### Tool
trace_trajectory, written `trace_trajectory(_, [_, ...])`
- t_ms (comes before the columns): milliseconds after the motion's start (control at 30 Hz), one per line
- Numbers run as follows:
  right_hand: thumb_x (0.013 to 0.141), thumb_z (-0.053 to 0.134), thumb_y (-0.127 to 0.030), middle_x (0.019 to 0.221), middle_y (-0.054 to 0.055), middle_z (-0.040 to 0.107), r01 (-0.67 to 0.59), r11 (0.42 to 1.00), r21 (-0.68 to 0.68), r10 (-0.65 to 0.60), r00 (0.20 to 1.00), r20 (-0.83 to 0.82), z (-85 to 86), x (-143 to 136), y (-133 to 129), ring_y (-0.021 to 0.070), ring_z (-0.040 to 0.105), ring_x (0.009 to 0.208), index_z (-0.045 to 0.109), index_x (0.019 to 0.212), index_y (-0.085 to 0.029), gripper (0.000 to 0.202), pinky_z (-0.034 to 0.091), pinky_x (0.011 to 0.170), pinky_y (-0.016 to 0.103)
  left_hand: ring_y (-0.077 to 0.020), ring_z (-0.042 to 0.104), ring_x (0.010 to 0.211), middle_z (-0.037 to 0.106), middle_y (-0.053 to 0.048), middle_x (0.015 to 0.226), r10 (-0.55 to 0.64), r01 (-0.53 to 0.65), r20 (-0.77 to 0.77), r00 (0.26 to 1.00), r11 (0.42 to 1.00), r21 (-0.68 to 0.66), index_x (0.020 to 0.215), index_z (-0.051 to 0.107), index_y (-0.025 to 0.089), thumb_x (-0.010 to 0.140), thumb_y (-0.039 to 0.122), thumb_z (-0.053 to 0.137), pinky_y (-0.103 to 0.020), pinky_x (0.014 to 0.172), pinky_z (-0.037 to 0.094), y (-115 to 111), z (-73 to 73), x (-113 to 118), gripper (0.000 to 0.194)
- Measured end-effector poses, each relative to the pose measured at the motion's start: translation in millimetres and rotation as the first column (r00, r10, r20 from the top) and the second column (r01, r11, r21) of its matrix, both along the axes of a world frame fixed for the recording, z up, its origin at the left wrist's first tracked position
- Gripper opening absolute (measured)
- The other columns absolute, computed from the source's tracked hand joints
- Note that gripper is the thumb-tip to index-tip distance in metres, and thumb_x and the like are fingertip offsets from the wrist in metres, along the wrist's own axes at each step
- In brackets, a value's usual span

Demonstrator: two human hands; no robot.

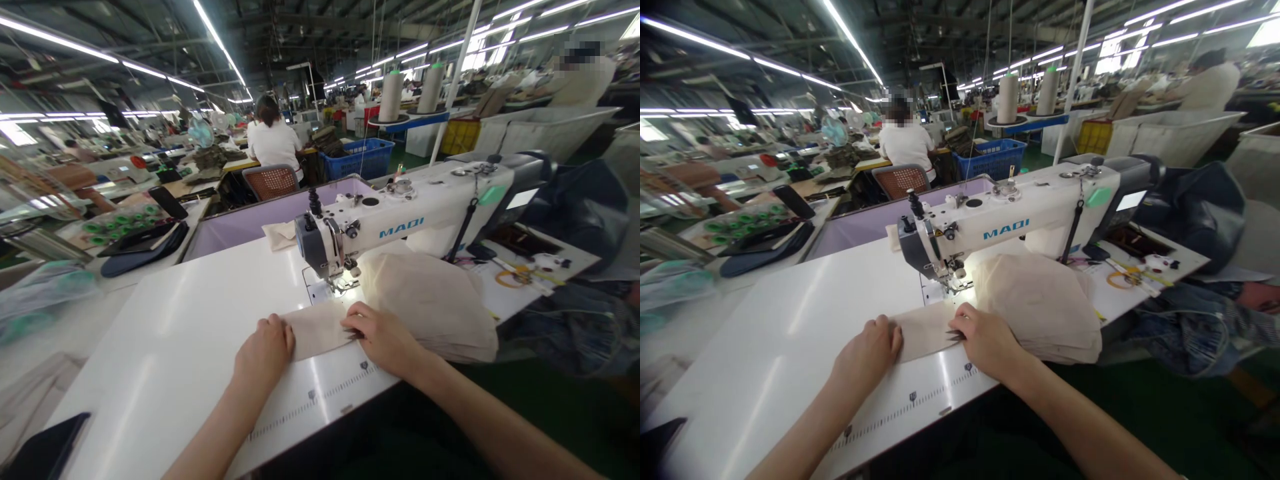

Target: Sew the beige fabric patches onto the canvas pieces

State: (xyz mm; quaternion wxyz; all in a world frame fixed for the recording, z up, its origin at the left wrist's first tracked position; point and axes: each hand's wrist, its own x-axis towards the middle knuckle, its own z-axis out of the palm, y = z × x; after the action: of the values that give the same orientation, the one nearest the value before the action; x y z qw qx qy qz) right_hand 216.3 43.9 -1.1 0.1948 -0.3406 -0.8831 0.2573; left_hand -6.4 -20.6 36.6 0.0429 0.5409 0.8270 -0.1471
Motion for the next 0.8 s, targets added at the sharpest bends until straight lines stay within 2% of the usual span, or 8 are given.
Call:
trace_trajectory(100, [0.086,0.053,-0.004,0.119,0.008,0.067,0.119,0.989,-0.086,-0.122,0.992,-0.02,3.8,-2.8,2.8,0.021,0.066,0.102,0.067,0.121,-0.019,0.04,0.049,0.086,0.029,-0.0274,0.074,0.088,0.065,-0.015,0.104,-0.003,0.003,-0.007,1.0,1.0,-0.011,0.112,0.056,0.01,0.106,0.031,0.03,-0.032,0.067,0.055,0.2,1.3,1.3,0.034])
trace_trajectory(200, [0.095,0.057,-0.019,0.114,0.008,0.071,0.198,0.961,-0.192,-0.203,0.979,-0.011,7.1,-8.7,8.9,0.0216,0.068,0.1,0.061,0.132,-0.019,0.037,0.049,0.086,0.03,-0.0272,0.074,0.087,0.065,-0.015,0.103,-0.011,0.011,0.001,1.0,1.0,-0.019,0.112,0.056,0.009,0.106,0.03,0.028,-0.032,0.067,0.055,-0.2,3.0,2.2,0.035])
trace_trajectory(300, [0.095,0.061,-0.023,0.101,0.004,0.074,0.185,0.952,-0.242,-0.173,0.982,0.072,10.9,-15.7,13.1,0.0217,0.069,0.094,0.057,0.138,-0.021,0.043,0.047,0.081,0.029,-0.028,0.074,0.086,0.064,-0.016,0.101,-0.023,0.023,-0.006,1.0,1.0,-0.003,0.112,0.056,0.008,0.105,0.029,0.027,-0.034,0.067,0.055,-0.9,2.9,1.7,0.036])
trace_trajectory(533, [0.094,0.062,-0.022,0.1,0.006,0.075,0.165,0.966,-0.197,-0.12,0.967,0.223,17.2,-20.5,11.5,0.0229,0.069,0.09,0.051,0.143,-0.02,0.05,0.043,0.074,0.029,-0.0249,0.073,0.084,0.065,-0.015,0.102,-0.019,0.019,0.004,1.0,1.0,-0.004,0.111,0.057,0.011,0.103,0.029,0.034,-0.03,0.067,0.055,-1.6,2.7,0.5,0.031])
trace_trajectory(667, [0.093,0.062,-0.022,0.099,0.005,0.074,0.16,0.974,-0.159,-0.118,0.962,0.245,16.9,-18.1,9.1,0.0234,0.069,0.09,0.051,0.139,-0.019,0.047,0.041,0.073,0.029,-0.0269,0.073,0.087,0.065,-0.016,0.102,-0.014,0.014,0.004,1.0,1.0,-0.009,0.112,0.057,0.01,0.104,0.03,0.033,-0.033,0.069,0.055,-1.2,3.5,0.8,0.032])
trace_trajectory(800, [0.092,0.064,-0.021,0.101,0.004,0.074,0.163,0.974,-0.157,-0.126,0.967,0.221,12.7,-14.9,7.4,0.0221,0.069,0.087,0.056,0.128,-0.021,0.036,0.04,0.072,0.028,-0.0271,0.074,0.089,0.066,-0.016,0.102,0.001,-0.001,-0.007,1.0,1.0,-0.016,0.112,0.056,0.01,0.105,0.031,0.03,-0.032,0.069,0.055,-0.5,2.8,1.0,0.034])
